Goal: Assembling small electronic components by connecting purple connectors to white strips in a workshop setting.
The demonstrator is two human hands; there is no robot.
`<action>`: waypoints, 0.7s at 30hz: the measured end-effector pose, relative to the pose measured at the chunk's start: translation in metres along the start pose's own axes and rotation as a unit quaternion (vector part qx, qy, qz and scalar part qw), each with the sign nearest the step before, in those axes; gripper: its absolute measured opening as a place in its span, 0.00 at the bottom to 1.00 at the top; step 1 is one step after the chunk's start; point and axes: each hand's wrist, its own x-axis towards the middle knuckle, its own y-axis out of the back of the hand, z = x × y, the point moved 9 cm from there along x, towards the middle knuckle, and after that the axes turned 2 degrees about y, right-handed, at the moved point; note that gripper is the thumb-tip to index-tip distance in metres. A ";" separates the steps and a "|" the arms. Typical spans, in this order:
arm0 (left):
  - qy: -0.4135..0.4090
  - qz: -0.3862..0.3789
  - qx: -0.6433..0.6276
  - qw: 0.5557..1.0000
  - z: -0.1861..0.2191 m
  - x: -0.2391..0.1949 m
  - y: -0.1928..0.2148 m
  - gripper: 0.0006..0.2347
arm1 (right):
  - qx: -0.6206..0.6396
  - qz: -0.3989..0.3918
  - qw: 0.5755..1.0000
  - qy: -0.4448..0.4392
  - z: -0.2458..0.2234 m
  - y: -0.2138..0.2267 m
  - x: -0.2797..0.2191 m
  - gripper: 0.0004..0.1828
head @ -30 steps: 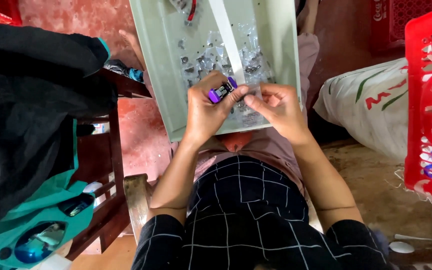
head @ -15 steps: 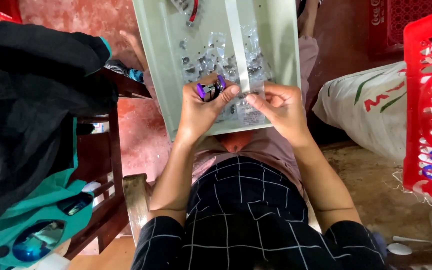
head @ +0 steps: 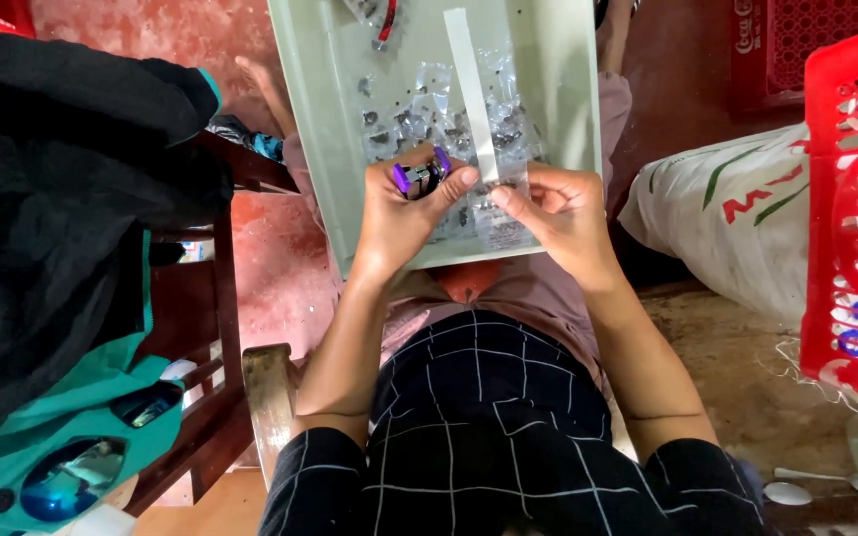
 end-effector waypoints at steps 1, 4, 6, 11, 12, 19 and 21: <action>0.004 0.000 0.000 1.000 -0.001 0.000 0.000 0.03 | 0.000 0.001 1.000 0.001 -0.002 -0.001 0.001 0.06; 0.046 -0.024 0.005 0.999 0.008 -0.004 -0.002 0.16 | -0.013 0.014 1.000 0.003 -0.001 0.003 -0.001 0.06; 0.054 -0.065 -0.010 0.996 0.005 -0.007 -0.002 0.21 | -0.030 0.015 0.999 0.019 -0.001 0.009 0.002 0.06; 0.014 -0.116 0.017 0.993 0.027 -0.008 -0.009 0.22 | -0.067 0.046 0.995 0.064 -0.009 0.021 0.002 0.04; 0.008 -0.099 0.030 0.995 0.031 -0.007 -0.009 0.22 | -0.089 0.044 0.991 0.088 -0.010 0.023 0.001 0.04; -0.025 -0.072 0.089 0.993 0.029 -0.002 -0.005 0.19 | -0.172 0.024 0.972 0.156 -0.030 0.016 -0.001 0.03; -0.030 -0.082 0.082 0.993 0.031 -0.001 -0.009 0.19 | -0.183 0.007 0.970 0.158 -0.033 0.014 0.000 0.03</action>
